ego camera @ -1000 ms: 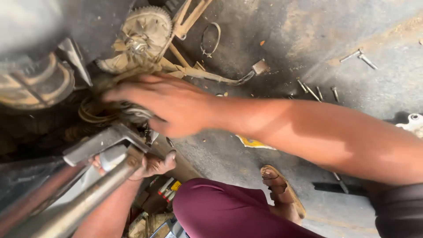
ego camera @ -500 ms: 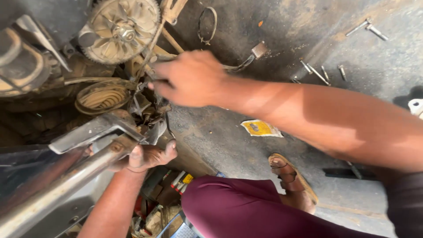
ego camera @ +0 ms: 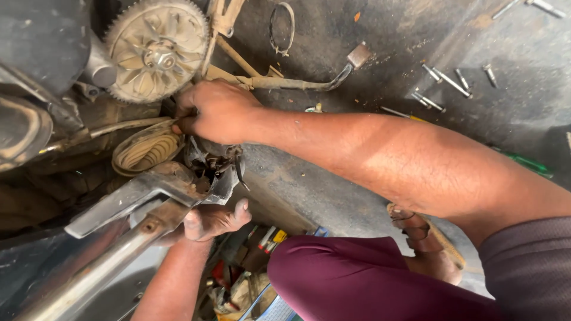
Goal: Repairing the drive transmission and cover of a scooter using hand tools.
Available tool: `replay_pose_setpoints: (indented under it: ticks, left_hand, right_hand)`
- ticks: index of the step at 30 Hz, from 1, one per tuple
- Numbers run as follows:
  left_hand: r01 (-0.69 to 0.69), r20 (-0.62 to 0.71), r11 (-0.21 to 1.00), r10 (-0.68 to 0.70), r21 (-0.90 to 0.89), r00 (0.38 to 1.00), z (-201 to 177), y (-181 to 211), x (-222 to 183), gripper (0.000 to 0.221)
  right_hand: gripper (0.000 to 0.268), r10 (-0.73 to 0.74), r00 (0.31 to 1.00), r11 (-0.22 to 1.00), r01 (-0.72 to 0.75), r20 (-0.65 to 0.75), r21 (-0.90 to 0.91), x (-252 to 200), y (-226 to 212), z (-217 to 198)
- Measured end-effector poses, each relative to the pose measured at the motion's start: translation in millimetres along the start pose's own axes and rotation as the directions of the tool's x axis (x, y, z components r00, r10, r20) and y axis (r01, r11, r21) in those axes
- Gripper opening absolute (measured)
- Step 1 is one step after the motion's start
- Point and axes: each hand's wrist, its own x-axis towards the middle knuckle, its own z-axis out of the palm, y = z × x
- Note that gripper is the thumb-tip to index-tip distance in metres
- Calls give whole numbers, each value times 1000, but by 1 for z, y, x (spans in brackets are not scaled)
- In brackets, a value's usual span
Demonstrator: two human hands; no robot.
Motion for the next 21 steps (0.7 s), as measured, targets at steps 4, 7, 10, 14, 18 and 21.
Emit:
replay_pose_setpoints:
  ticks: [4,7,10,14,18,21]
  left_hand:
    - [10,-93,994,0,110,996,11,6,1,98]
    - [10,-140,985,15,171,990,16,10,4,101]
    - [8,-157,983,21,182,987,17,12,6,101]
    - [-1,-136,1000,2,7,991,16,8,6,98]
    - [-12,-113,995,1,-96,994,-3,-3,-6,97]
    - [-2,-58,1000,0,-23,998,-19,-11,-17,92]
  right_hand:
    - [29,19,999,1000,-20,-34,-14,-7,-6,-6]
    - [28,30,998,999,-32,-49,-40,-5,-5,-5]
    - [27,-30,998,999,28,-62,-33,6,12,5]
    - [25,-84,996,996,84,-38,-10,6,20,2]
    - [32,7,999,1000,-7,37,-25,-4,7,-20]
    - [38,11,1000,999,-10,30,-31,-6,17,-24]
